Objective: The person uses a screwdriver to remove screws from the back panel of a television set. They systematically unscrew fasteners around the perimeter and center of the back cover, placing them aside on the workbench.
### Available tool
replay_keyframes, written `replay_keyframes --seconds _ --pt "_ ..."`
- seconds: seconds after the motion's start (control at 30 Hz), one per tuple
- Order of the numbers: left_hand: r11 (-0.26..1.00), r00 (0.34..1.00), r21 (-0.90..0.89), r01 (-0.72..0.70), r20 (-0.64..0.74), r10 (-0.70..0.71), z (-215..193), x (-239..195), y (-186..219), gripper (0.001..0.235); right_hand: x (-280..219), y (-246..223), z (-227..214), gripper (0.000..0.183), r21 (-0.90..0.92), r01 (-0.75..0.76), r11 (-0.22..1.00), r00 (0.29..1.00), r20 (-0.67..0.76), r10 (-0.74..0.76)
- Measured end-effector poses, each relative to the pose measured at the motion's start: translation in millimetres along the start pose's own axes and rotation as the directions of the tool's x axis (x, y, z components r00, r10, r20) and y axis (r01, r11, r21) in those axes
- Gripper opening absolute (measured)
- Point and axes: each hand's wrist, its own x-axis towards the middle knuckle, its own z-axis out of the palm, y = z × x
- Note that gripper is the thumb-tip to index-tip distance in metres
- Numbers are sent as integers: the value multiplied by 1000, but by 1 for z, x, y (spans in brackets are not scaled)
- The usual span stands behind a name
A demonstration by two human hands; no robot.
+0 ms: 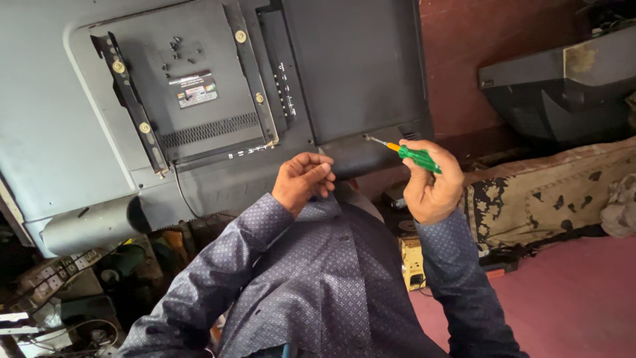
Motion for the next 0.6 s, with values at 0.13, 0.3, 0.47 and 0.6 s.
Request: replay_keyframes --seconds 0.13,0.3,0.47,0.6 --pt "1000 1000 6 -20 -19 20 0 0 0 18 2 8 8 47 2 31 1000 999 34 -31" --pt "1000 999 5 -18 -37 18 1 -2 0 16 6 13 12 47 -83 96 992 992 94 -88" --pt "1000 999 -18 -17 -47 16 -1 -4 -1 14 12 11 11 46 -96 102 990 985 146 -87" --pt "1000 998 5 -7 -61 8 -2 -6 -1 14 23 6 10 52 -147 98 984 979 194 -68"
